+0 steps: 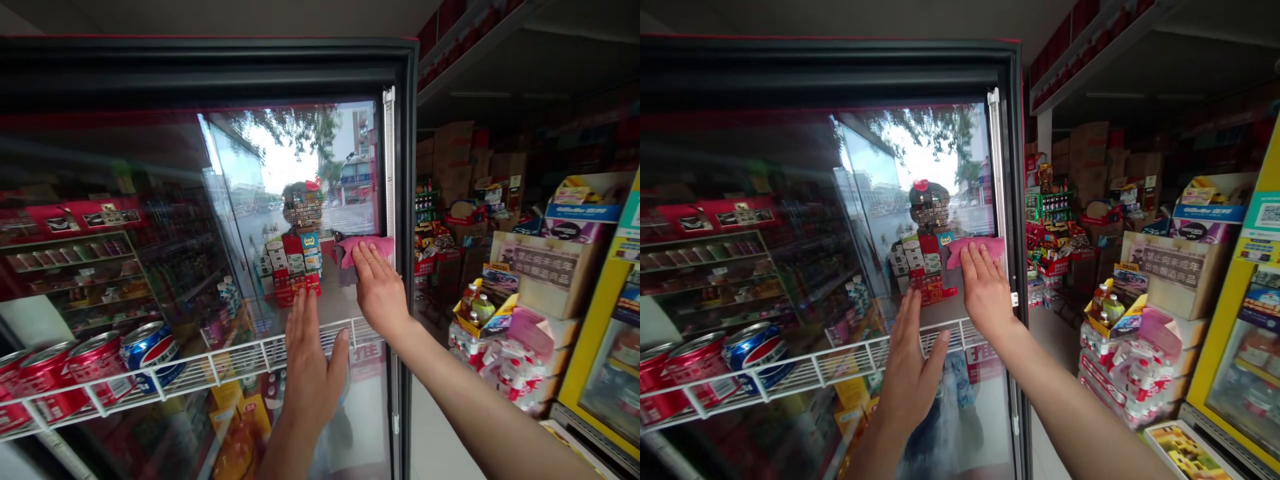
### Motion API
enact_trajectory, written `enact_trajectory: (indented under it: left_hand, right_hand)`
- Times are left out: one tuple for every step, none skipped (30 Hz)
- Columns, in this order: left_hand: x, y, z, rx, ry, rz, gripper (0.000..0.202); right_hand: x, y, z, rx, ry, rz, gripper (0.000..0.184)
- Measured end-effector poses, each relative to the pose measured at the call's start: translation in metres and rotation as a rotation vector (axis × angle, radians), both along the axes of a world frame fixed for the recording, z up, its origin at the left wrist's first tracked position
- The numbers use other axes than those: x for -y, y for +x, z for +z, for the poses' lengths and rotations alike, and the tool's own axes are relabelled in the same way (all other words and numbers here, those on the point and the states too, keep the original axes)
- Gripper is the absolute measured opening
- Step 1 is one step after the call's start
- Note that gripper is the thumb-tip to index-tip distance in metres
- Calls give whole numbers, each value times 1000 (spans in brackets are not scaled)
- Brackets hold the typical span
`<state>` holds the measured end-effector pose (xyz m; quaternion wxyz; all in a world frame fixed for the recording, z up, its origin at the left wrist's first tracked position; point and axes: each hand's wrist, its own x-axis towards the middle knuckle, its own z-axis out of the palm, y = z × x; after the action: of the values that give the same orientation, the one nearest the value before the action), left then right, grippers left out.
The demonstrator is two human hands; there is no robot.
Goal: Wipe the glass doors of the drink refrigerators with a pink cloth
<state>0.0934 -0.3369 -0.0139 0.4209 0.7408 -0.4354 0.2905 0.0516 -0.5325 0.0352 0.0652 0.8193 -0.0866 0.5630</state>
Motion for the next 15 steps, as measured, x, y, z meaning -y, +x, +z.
enact_trajectory:
  left_hand:
    - [1,-2,-2,14,15,11,79]
    - [3,-5,-3,29,35,20,78]
    - [4,-7,-5,45,59,27,77]
    - [6,-9,-7,62,88,34,76]
    - [7,-10,-10,84,118,43,75]
    - [8,-12,-12,112,148,56,72]
    - [9,-13,-14,145,171,71,69]
    - [10,-15,-16,182,186,88,66]
    - [10,-16,-18,217,195,105,63]
    - [11,-17,-20,248,197,120,61]
    - [10,-19,-21,271,198,132,59]
    - [10,-20,-21,286,199,140,58]
    - [9,-22,-21,296,200,146,57]
    - [8,-24,-21,301,203,150,57]
    - [7,-25,-21,308,206,152,57]
  right_hand:
    - [-1,-5,-4,-4,24,29,69]
    - [-2,-10,-8,-6,51,61,69]
    - [-3,-16,-11,-7,83,97,70]
    - [-3,-22,-14,-1,118,140,71]
    - [-4,-28,-16,14,157,189,71]
    - [-4,-35,-19,36,203,240,69]
    - [-4,-42,-21,66,260,290,65]
    - [-4,-50,-22,101,333,332,59]
    - [-5,-57,-24,139,422,364,52]
    - [-5,-65,-26,178,524,386,46]
    - [-6,-73,-27,218,634,397,42]
    - [-6,-80,-29,255,736,403,40]
    - [-6,-87,-32,298,817,407,40]
    - [-5,-95,-34,343,855,415,41]
    - [-3,-102,-37,383,856,422,43]
